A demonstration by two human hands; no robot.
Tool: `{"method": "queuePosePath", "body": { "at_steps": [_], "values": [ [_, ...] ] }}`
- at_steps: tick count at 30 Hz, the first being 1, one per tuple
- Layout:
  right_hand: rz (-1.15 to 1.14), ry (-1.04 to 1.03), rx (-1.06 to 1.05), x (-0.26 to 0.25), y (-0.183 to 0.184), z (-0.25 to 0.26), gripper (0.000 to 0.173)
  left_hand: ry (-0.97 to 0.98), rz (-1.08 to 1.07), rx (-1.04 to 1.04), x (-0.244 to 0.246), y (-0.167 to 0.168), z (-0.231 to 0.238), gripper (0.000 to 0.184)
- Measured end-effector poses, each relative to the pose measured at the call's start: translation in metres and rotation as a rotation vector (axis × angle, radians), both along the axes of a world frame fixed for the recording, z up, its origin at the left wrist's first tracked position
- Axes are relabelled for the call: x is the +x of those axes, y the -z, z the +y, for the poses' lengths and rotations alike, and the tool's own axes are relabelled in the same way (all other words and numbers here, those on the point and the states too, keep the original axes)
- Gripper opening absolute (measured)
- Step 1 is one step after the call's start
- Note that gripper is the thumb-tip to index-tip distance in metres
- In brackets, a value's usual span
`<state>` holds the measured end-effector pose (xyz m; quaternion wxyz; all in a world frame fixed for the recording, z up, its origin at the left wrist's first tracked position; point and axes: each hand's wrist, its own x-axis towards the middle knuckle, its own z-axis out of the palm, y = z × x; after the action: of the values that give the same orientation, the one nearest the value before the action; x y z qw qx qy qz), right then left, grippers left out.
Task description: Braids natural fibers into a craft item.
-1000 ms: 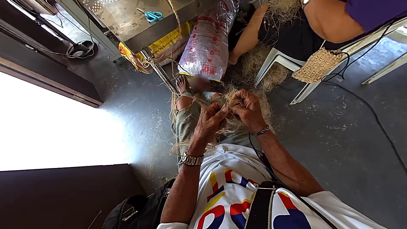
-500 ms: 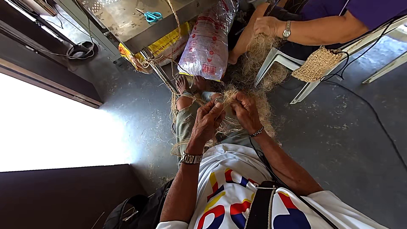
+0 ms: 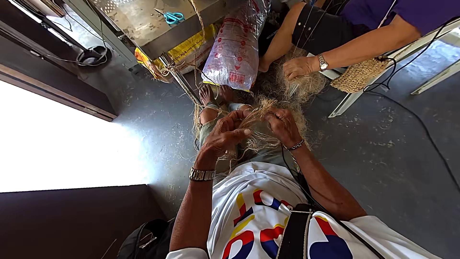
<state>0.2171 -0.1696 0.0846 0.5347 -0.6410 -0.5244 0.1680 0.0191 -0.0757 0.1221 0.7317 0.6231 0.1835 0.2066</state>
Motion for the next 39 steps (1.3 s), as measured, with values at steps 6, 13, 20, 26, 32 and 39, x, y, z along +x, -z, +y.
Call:
{"method": "queuePosePath", "body": {
  "at_steps": [6, 13, 20, 26, 32, 39],
  "values": [
    [0.069, -0.041, -0.057, 0.006, -0.002, -0.001, 0.032, -0.174, 0.153, 0.318, -0.006, -0.005, 0.003, 0.014],
    [0.485, -0.104, -0.147, 0.002, -0.011, -0.004, 0.035, -0.373, 0.379, 0.901, -0.016, -0.029, 0.002, 0.032],
    [0.703, -0.067, -0.18, 0.005, -0.014, -0.005, 0.034, -0.005, 0.009, 0.54, -0.021, -0.02, -0.063, 0.023],
    [0.634, -0.09, -0.132, -0.006, -0.019, -0.003, 0.034, -0.23, 0.154, 0.414, 0.016, 0.031, -0.075, 0.045],
    [0.63, -0.144, -0.116, -0.014, -0.017, -0.002, 0.032, -0.6, 0.05, 0.101, 0.035, 0.021, -0.052, 0.024],
    [0.618, -0.178, -0.147, -0.018, -0.022, -0.004, 0.035, -0.64, -0.163, 0.008, 0.031, 0.002, -0.039, 0.008]
  ]
}}
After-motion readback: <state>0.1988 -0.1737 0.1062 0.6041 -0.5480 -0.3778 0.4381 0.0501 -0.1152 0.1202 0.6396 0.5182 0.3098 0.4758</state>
